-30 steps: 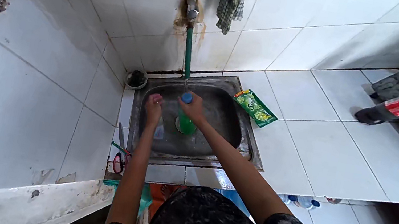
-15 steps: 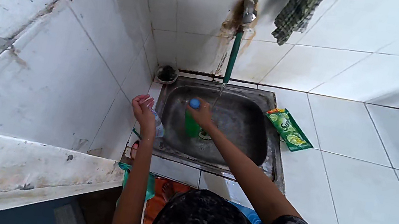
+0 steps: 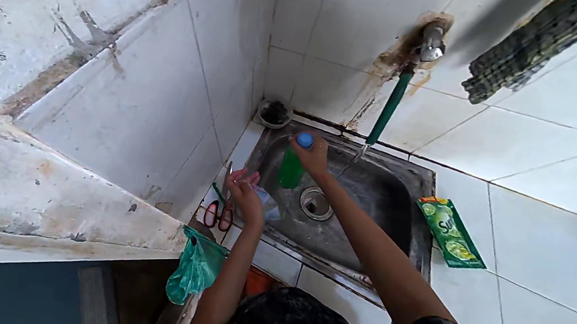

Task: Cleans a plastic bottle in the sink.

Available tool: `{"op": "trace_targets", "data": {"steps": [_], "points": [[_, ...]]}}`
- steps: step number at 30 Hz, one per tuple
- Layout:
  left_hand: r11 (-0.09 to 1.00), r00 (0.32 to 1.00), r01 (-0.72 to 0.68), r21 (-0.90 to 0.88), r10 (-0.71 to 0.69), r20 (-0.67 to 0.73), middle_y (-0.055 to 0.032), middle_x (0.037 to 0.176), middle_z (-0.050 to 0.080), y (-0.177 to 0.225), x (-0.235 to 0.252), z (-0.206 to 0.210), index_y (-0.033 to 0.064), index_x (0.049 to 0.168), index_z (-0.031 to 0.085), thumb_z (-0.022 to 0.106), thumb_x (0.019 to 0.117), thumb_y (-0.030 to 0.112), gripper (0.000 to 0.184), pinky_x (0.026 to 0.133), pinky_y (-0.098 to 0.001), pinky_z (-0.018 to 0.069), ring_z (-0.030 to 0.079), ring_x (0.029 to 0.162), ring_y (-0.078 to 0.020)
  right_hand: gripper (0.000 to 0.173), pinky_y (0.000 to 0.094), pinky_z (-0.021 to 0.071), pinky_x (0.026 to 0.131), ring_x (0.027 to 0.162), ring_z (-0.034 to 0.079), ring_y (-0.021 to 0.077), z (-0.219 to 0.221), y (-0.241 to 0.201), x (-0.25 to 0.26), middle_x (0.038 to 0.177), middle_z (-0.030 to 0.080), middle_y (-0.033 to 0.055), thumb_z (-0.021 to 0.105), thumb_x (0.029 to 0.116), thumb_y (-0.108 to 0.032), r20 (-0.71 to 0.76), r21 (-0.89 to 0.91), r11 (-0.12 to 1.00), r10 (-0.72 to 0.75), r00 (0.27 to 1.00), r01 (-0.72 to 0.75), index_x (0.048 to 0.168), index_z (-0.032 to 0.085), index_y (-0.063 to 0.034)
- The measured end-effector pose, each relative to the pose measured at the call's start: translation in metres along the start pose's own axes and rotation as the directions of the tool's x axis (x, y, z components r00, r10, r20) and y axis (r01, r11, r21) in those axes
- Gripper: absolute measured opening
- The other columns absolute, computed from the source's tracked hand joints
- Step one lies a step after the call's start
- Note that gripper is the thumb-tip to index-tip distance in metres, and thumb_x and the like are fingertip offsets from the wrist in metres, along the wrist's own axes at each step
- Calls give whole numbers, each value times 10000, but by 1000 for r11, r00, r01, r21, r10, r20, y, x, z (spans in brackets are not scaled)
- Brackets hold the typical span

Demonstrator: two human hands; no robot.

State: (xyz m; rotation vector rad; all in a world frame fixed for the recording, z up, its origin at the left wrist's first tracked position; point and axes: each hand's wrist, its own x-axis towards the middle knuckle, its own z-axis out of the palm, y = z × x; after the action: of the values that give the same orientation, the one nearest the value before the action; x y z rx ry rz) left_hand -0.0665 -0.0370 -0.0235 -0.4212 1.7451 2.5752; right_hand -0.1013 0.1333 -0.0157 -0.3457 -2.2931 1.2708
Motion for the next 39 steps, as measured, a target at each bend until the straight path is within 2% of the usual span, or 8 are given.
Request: {"op": "trace_targets", "data": {"steps": [5,20,25,28,30,33,35,39], "points": [[992,988,123,-40,-126,-87,-301,1299,501,-15,-13,-7,-159,1402,305,248,1067,-36,361,865,-291,564,673,964,-206,258,553,514,856,904,667,376,5,-22,29,974,679,288,715,949,-119,-9,-15,1000,-13,1000,13,1050,668,114],[989,986,123,-80,-131,-102,-244,1215,555,-19,-25,-20,-166,1344,337,263,1041,-49,334,823,-270,574,686,881,-151,307,418,528,854,892,668,264,99,-40,118,969,695,237,737,921,-158,-58,163,973,-157,986,165,1050,675,113],[989,986,124,-86,-132,-101,-254,1239,541,-14,-21,-19,-159,1361,313,255,1043,-44,343,833,-276,570,683,901,-158,686,540,398,1114,1311,505,456,81,-47,113,1380,530,345,769,925,-320,116,77,996,46,992,-55,1405,496,88],[988,985,127,-86,-135,-105,-249,1242,553,-13,-21,-19,-157,1355,325,265,1041,-45,338,824,-273,575,689,887,-151,676,549,319,1187,1485,329,420,73,-31,90,1618,292,282,495,1076,-378,124,220,967,102,987,-128,1594,262,-11],[987,985,129,-94,-138,-101,-232,1228,553,-12,-21,-19,-151,1351,330,266,1042,-43,333,825,-271,573,684,887,-146,619,520,250,1226,1526,263,356,69,-20,77,1655,235,243,279,1124,-390,17,424,866,286,958,-266,1602,221,-2],[988,985,122,-94,-132,-110,-237,1223,550,-12,-20,-21,-154,1352,336,265,1041,-47,337,826,-279,572,683,894,-163,684,520,334,1170,1483,350,320,69,-2,74,1620,329,207,128,1114,-508,51,689,500,689,723,-525,1584,282,-36],[989,985,121,-87,-131,-116,-235,1232,554,-11,-20,-22,-145,1349,337,262,1035,-50,337,823,-278,574,687,893,-159,767,508,402,1109,1423,416,329,71,12,78,1581,372,213,70,1078,-598,157,771,310,754,637,-557,1575,290,-57],[989,982,132,-69,-140,-130,-247,1239,557,-13,-24,-26,-150,1352,348,260,1039,-50,340,827,-283,574,687,908,-168,768,436,350,1159,1472,360,298,80,19,88,1636,292,186,82,1079,-601,281,832,143,725,629,-536,1587,235,-46]]}}
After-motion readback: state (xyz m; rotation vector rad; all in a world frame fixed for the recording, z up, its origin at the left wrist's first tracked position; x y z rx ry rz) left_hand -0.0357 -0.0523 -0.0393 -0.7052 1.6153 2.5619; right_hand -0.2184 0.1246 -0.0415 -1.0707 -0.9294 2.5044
